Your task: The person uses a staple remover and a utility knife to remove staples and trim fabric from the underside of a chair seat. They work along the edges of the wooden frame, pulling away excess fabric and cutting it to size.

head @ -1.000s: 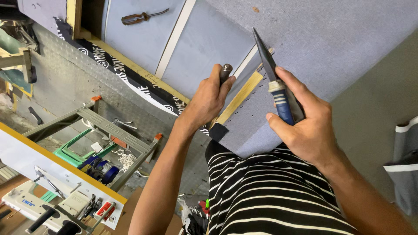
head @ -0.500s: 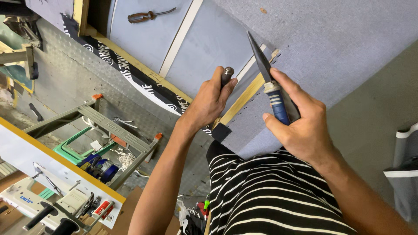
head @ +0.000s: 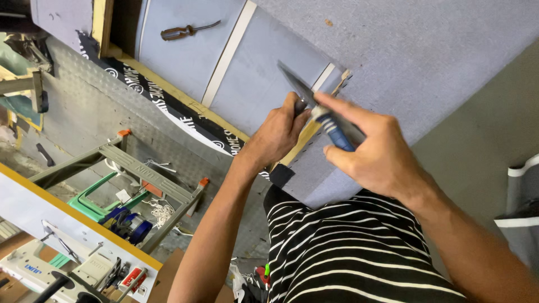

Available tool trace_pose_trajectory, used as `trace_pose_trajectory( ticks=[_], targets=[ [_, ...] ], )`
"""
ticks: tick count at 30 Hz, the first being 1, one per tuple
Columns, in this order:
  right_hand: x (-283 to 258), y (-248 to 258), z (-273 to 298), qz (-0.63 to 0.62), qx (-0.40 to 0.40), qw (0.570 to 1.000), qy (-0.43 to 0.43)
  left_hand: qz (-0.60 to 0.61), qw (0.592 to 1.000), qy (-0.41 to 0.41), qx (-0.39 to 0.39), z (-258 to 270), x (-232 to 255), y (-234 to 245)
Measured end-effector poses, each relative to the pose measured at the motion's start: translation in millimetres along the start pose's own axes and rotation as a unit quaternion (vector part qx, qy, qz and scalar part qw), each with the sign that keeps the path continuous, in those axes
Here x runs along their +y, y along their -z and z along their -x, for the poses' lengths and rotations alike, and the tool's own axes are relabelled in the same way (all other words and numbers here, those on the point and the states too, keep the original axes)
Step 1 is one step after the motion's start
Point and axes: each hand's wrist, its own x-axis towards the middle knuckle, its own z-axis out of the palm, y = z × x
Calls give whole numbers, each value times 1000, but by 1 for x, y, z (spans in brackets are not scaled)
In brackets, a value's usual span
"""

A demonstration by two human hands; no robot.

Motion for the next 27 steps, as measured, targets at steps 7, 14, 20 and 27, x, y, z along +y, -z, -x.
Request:
trace_pose_trajectory(
  ticks=[7,14,20,27],
  targets=[
    [-16,0,-13,51,-61,993,-83,9,998,-60,16,1,-2,2],
    [-8,-4,-5,-57,110,992,-15,-15,1000,9,-12,4,-12,-3],
    [1,16,-1,-21,8,999,-49,9,998,-37,48,24,-21,2],
    [39,23,29,-83,92,988,-92,222,917,-22,330,159,-73,-3]
  ],
)
